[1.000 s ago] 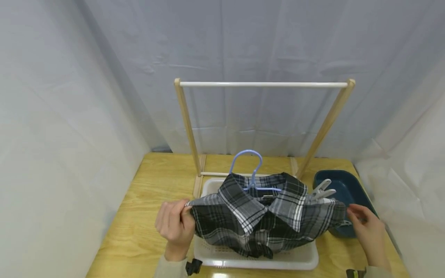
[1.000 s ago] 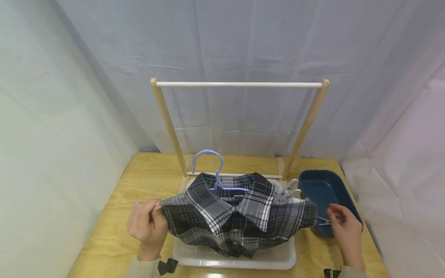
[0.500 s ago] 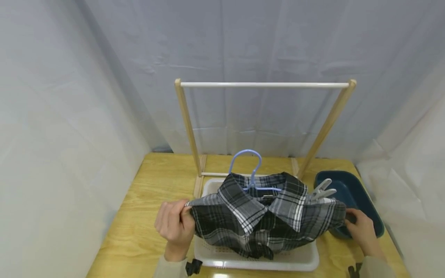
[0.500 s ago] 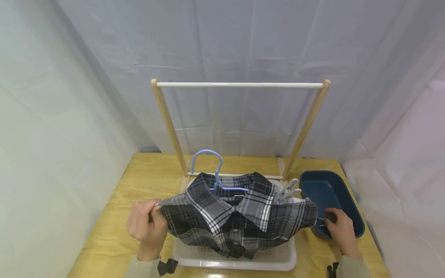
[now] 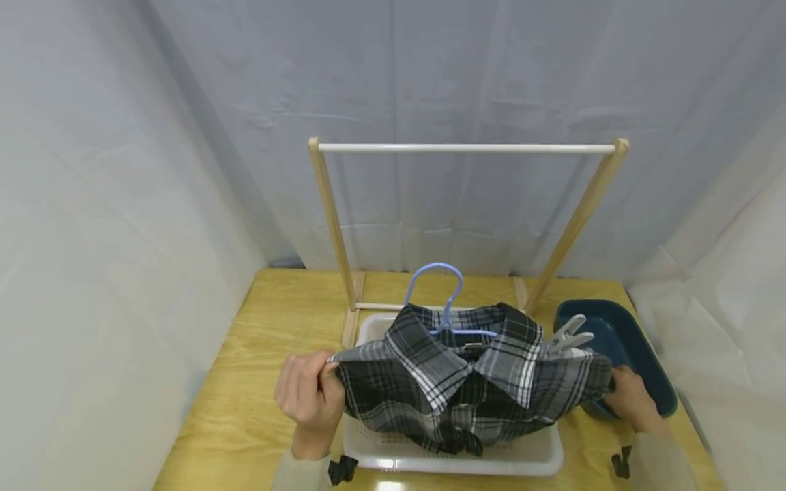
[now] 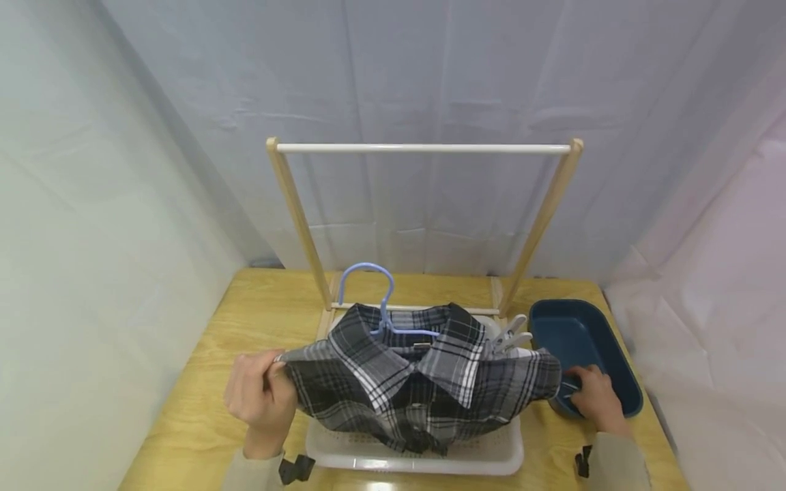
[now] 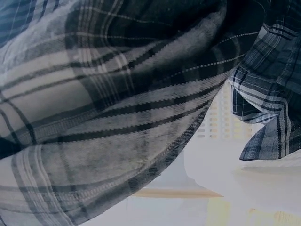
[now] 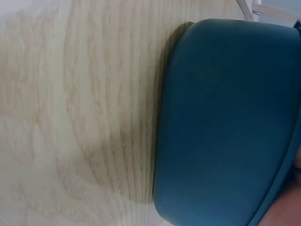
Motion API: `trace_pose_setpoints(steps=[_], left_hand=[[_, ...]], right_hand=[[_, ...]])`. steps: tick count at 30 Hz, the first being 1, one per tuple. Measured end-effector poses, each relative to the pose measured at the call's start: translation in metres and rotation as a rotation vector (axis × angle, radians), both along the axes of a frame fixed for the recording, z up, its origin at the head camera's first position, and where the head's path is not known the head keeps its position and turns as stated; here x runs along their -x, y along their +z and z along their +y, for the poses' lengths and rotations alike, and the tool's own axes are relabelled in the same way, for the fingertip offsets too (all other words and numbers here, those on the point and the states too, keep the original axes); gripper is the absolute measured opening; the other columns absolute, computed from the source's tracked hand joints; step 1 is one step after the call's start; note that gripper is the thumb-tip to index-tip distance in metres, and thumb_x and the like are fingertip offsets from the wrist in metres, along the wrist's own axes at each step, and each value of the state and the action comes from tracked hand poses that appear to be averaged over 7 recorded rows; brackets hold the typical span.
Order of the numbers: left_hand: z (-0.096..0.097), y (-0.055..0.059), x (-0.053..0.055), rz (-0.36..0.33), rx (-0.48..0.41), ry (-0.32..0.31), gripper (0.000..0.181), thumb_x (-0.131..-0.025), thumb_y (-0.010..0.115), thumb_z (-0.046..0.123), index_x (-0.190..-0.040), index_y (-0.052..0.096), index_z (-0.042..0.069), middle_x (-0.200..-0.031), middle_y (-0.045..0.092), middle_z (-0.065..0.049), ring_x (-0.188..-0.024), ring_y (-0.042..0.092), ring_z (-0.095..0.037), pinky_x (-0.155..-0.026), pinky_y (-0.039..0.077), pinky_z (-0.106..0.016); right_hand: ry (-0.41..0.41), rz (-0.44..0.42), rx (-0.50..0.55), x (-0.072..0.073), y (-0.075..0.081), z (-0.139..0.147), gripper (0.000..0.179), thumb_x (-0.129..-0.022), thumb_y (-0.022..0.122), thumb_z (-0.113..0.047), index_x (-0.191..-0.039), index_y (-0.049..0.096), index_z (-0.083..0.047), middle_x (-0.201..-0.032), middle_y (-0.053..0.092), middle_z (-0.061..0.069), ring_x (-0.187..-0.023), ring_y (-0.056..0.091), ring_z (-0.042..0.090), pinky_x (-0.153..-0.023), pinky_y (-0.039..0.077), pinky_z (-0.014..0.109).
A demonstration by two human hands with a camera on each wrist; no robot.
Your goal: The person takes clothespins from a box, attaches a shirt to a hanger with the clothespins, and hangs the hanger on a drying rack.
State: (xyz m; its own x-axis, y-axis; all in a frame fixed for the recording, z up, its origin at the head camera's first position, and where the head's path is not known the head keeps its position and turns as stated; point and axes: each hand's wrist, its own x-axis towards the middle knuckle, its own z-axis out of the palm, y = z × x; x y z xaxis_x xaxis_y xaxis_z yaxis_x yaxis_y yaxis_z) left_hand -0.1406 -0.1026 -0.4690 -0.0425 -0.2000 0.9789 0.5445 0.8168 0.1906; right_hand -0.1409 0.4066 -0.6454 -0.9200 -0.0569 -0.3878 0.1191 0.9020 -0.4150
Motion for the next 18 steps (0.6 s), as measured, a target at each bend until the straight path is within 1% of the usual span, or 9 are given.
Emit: trace_pose_setpoints(steps=[7, 10, 12, 15, 18], left_hand=[[-0.0013, -0.0012, 0.0003, -0.001, -0.004, -0.007, 0.041, -0.098, 0.064, 0.023, -0.066, 0.06, -0.003, -0.051, 0.049, -0.008, -0.038, 0.029, -0.019, -0.038, 0.021, -0.03], [-0.0018, -0.0019, 0.0002, -0.001, -0.004, -0.006, 0.041, -0.098, 0.064, 0.023, -0.066, 0.06, -0.003, -0.051, 0.049, -0.008, -0.039, 0.029, -0.019, -0.038, 0.021, -0.03], [-0.0017, -0.0023, -0.0004, -0.003, -0.002, -0.005, 0.041, -0.098, 0.064, 0.023, -0.066, 0.06, -0.003, -0.051, 0.049, -0.008, -0.039, 0.029, -0.018, -0.038, 0.021, -0.029], [-0.0017, -0.0029, -0.0002, 0.0, -0.003, -0.002, 0.041, -0.098, 0.064, 0.023, -0.067, 0.06, -0.003, -0.051, 0.048, -0.008, -0.039, 0.028, -0.018, -0.038, 0.02, -0.029], [-0.0021, -0.0044, -0.0009, -0.001, 0.0, -0.003, 0.042, -0.098, 0.063, 0.024, -0.066, 0.06, -0.003, -0.051, 0.048, -0.008, -0.039, 0.029, -0.018, -0.038, 0.021, -0.029]], right_hand=[[0.007, -0.004, -0.017, 0.0035, -0.0028, -0.0019, 0.036, -0.071, 0.062, 0.001, -0.102, 0.058, 0.019, -0.099, 0.054, 0.034, -0.097, 0.05, 0.06, -0.079, 0.044, 0.066], [0.007, -0.033, -0.018, 0.0036, -0.003, -0.0019, 0.036, -0.072, 0.062, 0.0, -0.102, 0.058, 0.019, -0.101, 0.053, 0.035, -0.099, 0.049, 0.061, -0.079, 0.044, 0.066], [0.013, -0.037, -0.016, 0.0032, -0.0028, -0.0017, 0.036, -0.072, 0.062, -0.001, -0.102, 0.057, 0.019, -0.102, 0.054, 0.035, -0.1, 0.048, 0.061, -0.08, 0.044, 0.067], [0.026, -0.015, -0.009, 0.0027, -0.0035, -0.0014, 0.036, -0.071, 0.062, -0.001, -0.101, 0.058, 0.019, -0.101, 0.055, 0.035, -0.1, 0.049, 0.061, -0.081, 0.044, 0.067], [0.029, 0.008, 0.004, 0.0015, -0.0042, -0.001, 0.032, -0.07, 0.062, 0.0, -0.097, 0.059, 0.018, -0.098, 0.056, 0.035, -0.096, 0.052, 0.06, -0.079, 0.045, 0.065]])
